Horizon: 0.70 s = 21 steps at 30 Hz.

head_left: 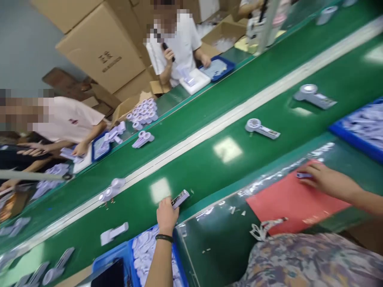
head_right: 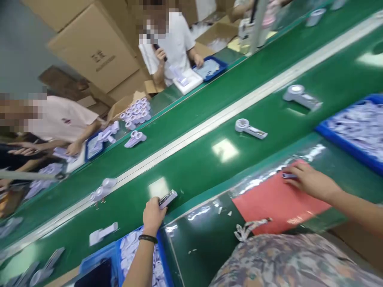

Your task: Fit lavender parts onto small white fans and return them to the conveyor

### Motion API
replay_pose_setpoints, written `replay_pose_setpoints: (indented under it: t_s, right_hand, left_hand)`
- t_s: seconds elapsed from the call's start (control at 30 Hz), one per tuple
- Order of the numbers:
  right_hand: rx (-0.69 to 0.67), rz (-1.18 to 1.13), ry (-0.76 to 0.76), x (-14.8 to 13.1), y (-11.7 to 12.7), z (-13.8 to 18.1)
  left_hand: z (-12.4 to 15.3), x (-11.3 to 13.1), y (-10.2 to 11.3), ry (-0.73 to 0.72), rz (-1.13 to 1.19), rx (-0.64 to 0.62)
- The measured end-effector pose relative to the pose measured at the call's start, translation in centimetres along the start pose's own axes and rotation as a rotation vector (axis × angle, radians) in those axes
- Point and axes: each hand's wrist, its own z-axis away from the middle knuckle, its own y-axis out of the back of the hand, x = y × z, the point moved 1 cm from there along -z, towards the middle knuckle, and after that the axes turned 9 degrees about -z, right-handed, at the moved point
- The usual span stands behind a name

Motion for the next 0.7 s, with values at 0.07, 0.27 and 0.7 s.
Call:
replay_pose_setpoints:
  t_s: [0.07,0.27,0.7]
  right_hand:
    - [-0.055,-0.031,0.009,2.2,0.7,1.2]
    - [-0.131,-0.130,-0.001,5.3,1.1,1.1]
    - [-0.225,-0.357,0.053,4.6,5.9,1.1]
  left_hand:
    - [0.7,4.9,-0.2,-0.162,0.030,-0.055]
    - [6.7,23.0,-0.7,-0.502,0.101,-0.096]
    - [11.9,39.0,-4.2,-0.510,0.231,-0.087]
